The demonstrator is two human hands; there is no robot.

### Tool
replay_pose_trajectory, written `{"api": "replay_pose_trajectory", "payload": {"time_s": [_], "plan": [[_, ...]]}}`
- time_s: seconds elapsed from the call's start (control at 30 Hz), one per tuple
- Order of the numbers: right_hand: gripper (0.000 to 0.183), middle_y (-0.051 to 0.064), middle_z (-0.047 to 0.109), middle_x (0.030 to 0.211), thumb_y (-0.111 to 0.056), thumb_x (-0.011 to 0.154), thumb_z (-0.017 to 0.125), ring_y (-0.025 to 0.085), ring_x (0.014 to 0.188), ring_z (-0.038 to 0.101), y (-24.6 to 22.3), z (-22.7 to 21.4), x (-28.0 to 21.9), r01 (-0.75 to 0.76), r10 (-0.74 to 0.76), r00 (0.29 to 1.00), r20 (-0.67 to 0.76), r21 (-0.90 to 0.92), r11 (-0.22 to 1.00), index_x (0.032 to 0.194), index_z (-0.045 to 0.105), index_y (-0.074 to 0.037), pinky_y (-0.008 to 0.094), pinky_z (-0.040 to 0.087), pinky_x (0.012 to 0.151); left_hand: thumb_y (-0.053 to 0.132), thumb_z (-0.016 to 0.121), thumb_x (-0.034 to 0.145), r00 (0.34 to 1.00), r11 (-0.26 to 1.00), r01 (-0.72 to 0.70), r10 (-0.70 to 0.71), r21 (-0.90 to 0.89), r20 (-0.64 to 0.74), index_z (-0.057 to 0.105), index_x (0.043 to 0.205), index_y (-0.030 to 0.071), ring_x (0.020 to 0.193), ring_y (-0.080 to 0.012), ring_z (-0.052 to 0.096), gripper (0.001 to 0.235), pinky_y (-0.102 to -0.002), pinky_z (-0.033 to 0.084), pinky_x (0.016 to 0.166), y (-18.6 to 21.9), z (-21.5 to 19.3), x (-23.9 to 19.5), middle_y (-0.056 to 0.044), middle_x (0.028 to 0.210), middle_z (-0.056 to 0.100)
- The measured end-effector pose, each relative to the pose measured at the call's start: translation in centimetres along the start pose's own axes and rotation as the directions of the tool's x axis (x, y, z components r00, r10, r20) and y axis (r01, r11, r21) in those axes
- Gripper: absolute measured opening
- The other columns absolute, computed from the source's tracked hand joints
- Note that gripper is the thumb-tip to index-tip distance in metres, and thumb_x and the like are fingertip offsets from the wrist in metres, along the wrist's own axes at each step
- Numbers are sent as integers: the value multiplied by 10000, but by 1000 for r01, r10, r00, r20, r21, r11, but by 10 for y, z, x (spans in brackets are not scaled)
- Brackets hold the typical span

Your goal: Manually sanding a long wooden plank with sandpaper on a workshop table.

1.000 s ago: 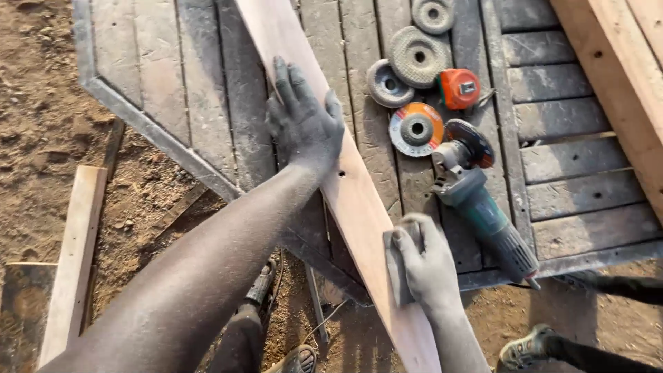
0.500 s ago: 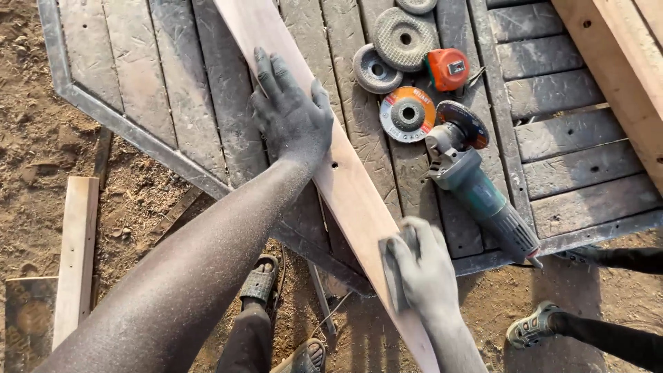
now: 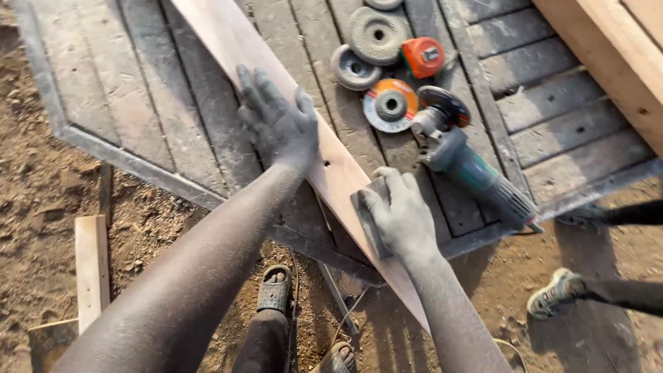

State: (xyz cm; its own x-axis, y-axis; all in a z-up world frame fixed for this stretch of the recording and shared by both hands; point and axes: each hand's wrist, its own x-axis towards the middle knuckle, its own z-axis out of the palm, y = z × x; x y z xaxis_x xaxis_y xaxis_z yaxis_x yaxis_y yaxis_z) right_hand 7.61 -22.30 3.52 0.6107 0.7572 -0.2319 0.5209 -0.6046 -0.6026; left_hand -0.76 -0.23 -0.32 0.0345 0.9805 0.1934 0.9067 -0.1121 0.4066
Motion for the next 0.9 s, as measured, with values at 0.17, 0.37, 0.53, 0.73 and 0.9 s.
{"api": "replay_pose_trajectory", "payload": {"time_s": [0.17,0.37,0.53,0.73,0.9], "plan": [[386,34,693,1164,-412,849,611,187,1185,650,47,-62,-105,-372,367,918,151,4,928,1206,680,-282,335,440,1038,465,502,1020,1000,997,26,-25,-72,9,403,1546,94,1261,-410,518,652,-581,472,961,-1,-7,2,-36,1671,234],[442,-30,571,1341,-510,863,588,294,1153,686,64,-81,-117,-458,479,837,264,-141,878,1281,623,-371,506,512,1002,468,476,1007,996,994,69,-64,-81,60,270,1616,105,1421,-425,418,738,-560,361,1125,27,-25,-123,-24,1710,180],[452,113,578,1264,-518,891,561,398,1117,625,61,-74,-86,-272,252,908,334,14,962,1268,582,-269,520,466,926,421,486,960,995,988,97,-99,-121,-12,265,1610,119,1381,-363,477,751,-558,324,1137,27,-16,-140,-58,1689,258],[361,2,640,1156,-493,894,584,229,1026,678,92,-113,-146,-321,312,861,401,-49,946,1160,618,-250,450,518,916,436,463,964,992,991,119,-121,-61,-26,247,1617,133,1317,-416,489,752,-589,387,1075,21,5,-137,-67,1675,272],[623,59,585,1391,-521,875,542,242,1203,625,59,-89,-88,-406,369,851,373,23,914,1370,505,-145,506,502,1039,408,490,936,994,992,110,-110,-54,8,267,1596,103,1178,-391,562,760,-563,444,1002,36,-11,-138,-76,1664,278]]}}
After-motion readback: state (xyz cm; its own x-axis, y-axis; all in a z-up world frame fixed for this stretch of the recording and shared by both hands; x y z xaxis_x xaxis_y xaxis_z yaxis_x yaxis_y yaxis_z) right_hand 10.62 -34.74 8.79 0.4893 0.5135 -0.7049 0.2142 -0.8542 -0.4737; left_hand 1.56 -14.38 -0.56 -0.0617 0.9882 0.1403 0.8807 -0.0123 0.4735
